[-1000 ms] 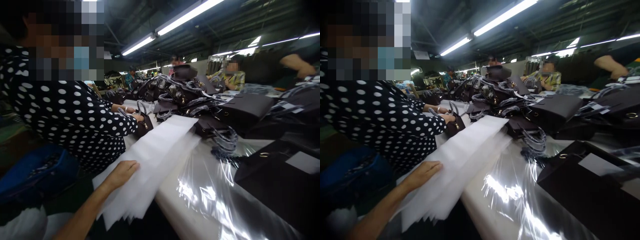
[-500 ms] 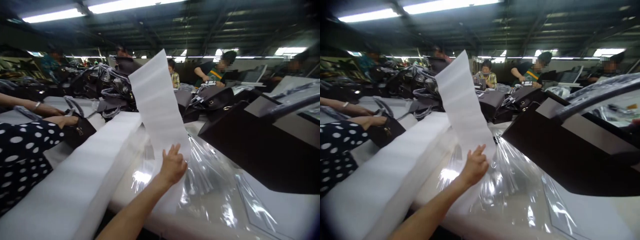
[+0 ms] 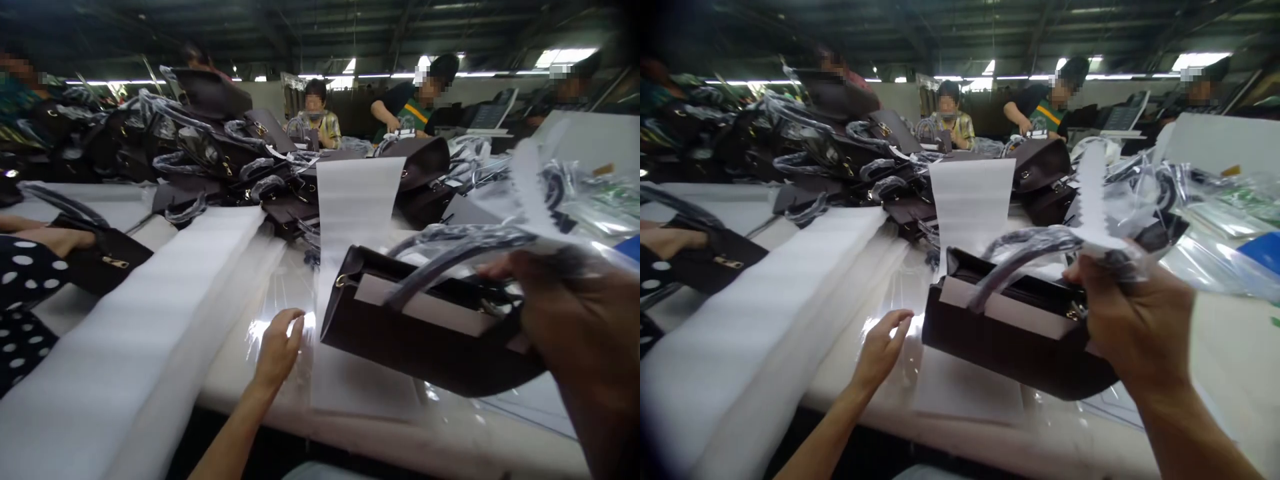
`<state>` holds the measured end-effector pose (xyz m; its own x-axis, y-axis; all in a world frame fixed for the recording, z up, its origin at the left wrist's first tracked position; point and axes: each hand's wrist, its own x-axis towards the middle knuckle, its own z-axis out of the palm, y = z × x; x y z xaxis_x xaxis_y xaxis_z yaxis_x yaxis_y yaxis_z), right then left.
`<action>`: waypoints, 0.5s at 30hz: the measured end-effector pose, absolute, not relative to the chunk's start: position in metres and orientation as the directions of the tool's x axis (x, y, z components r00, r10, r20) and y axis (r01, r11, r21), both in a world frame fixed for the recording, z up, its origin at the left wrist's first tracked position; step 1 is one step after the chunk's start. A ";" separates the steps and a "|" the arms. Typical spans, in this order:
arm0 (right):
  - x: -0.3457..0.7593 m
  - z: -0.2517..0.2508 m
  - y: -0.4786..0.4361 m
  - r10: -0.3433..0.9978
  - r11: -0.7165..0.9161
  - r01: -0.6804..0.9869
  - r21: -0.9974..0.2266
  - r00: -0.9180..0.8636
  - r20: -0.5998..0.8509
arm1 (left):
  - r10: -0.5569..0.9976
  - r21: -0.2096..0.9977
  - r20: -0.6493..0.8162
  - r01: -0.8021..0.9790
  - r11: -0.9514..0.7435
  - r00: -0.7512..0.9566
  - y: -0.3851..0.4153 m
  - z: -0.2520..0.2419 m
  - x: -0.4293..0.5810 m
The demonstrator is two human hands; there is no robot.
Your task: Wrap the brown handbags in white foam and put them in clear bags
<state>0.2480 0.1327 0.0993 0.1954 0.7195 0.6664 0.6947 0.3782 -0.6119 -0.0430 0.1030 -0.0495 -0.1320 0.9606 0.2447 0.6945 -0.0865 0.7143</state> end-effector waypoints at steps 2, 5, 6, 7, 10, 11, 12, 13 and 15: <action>0.237 0.088 0.132 0.752 0.410 0.671 -0.617 0.133 0.645 | 0.948 0.703 0.277 0.705 -0.088 -0.157 0.072 -0.056 -0.055; 0.222 0.073 0.129 0.771 0.478 0.665 -0.573 -0.006 0.637 | 0.933 0.662 0.341 0.734 -0.149 -0.118 0.041 -0.074 -0.059; 0.219 0.070 0.128 0.770 0.498 0.668 -0.553 -0.048 0.636 | 0.926 0.641 0.363 0.749 -0.166 -0.105 0.036 -0.081 -0.060; 0.216 0.066 0.126 0.766 0.513 0.671 -0.535 -0.077 0.638 | 0.921 0.620 0.378 0.765 -0.177 -0.093 0.032 -0.087 -0.061; 0.212 0.061 0.123 0.741 0.549 0.678 -0.489 -0.123 0.660 | 0.924 0.587 0.374 0.791 -0.175 -0.074 0.030 -0.103 -0.066; 0.211 0.061 0.122 0.731 0.558 0.679 -0.478 -0.130 0.670 | 0.928 0.584 0.366 0.792 -0.176 -0.064 0.031 -0.106 -0.069; 0.211 0.061 0.121 0.721 0.569 0.678 -0.466 -0.139 0.679 | 0.931 0.584 0.361 0.791 -0.180 -0.055 0.032 -0.108 -0.071; 0.211 0.062 0.120 0.710 0.582 0.676 -0.452 -0.151 0.688 | 0.932 0.586 0.359 0.789 -0.183 -0.051 0.032 -0.110 -0.072; 0.210 0.063 0.117 0.690 0.608 0.672 -0.423 -0.183 0.700 | 0.933 0.587 0.357 0.788 -0.186 -0.045 0.032 -0.110 -0.074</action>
<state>0.2105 0.1170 0.0631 -0.1832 0.6899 0.7003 0.6718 0.6080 -0.4232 -0.0740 0.0322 -0.1104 -0.0455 0.9332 0.3566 0.7878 -0.1860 0.5872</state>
